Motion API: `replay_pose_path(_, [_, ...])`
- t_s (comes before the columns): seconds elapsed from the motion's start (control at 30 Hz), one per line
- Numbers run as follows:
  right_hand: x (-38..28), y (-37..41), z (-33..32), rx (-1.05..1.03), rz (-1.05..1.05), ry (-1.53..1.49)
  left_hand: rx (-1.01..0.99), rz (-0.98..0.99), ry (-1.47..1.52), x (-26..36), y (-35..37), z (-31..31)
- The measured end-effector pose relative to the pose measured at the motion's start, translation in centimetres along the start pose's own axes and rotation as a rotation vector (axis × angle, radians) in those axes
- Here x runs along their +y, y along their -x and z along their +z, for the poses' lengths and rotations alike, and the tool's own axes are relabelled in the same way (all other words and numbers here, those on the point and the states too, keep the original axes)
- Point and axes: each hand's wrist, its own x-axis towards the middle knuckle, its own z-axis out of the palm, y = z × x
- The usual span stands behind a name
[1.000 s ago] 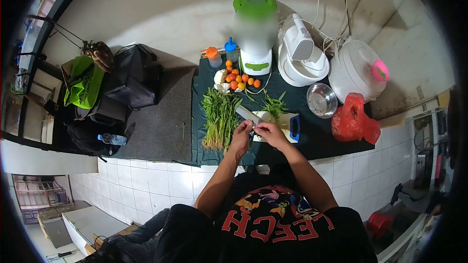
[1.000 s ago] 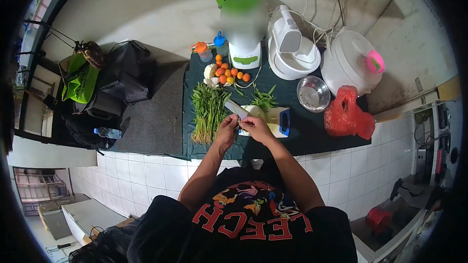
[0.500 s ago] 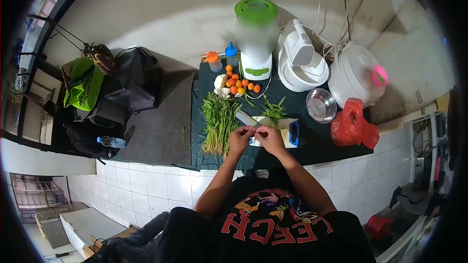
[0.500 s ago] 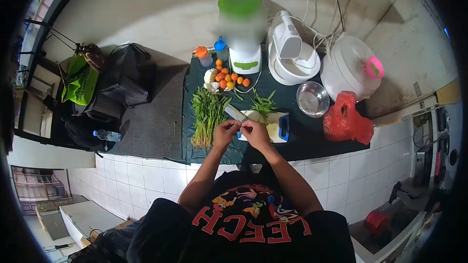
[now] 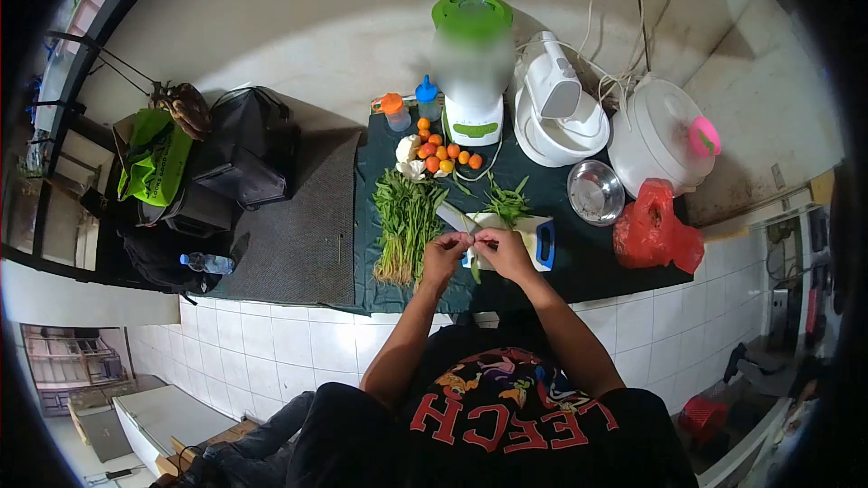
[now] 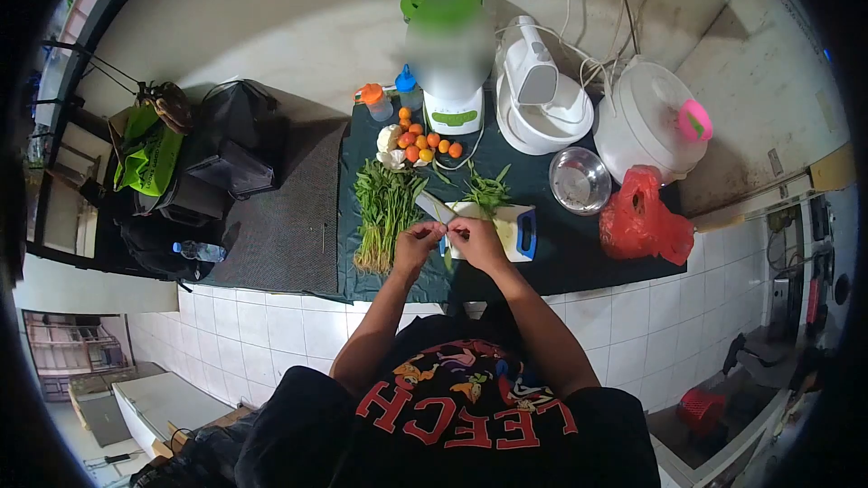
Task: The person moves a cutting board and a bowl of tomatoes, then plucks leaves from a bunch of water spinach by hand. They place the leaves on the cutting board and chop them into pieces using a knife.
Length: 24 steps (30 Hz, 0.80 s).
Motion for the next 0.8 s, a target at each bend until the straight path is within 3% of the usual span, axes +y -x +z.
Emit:
replay_pose_path(0.37, [0.7, 0.1, 0.2, 0.071, 0.006, 0.095, -0.033, -0.051, -0.001, -1.6, -0.5, -0.3])
replay_pose_path(0.43, [1.3, -1.0, -0.4, 0.267, -0.026, 0.168, -0.012, -0.025, -0.020, -0.6, 0.0, -0.1])
replay_pose_path(0.47, [1.7, -1.5, -1.1, 0.266, 0.007, 0.160, 0.005, -0.004, -0.040, -0.3, 0.2, 0.0])
replay_pose_path(0.53, [0.7, -2.3, -2.8, 0.451, -0.300, 0.540, 0.003, 0.018, -0.032, -1.0, -0.1, -0.4])
replay_pose_path(0.67, [-2.0, -1.9, -3.2, 0.550, -0.369, 0.788, 0.053, 0.018, -0.082, -0.2, 0.0, 0.2])
replay_pose_path(0.73, [0.2, -1.0, -2.0, 0.067, -0.023, 0.042, 0.038, 0.017, -0.068, 0.0, 0.3, 0.3])
replay_pose_path(0.8, [1.0, 0.0, -1.0, 0.019, 0.065, -0.105, 0.024, 0.023, -0.055, -0.2, 0.2, 0.4])
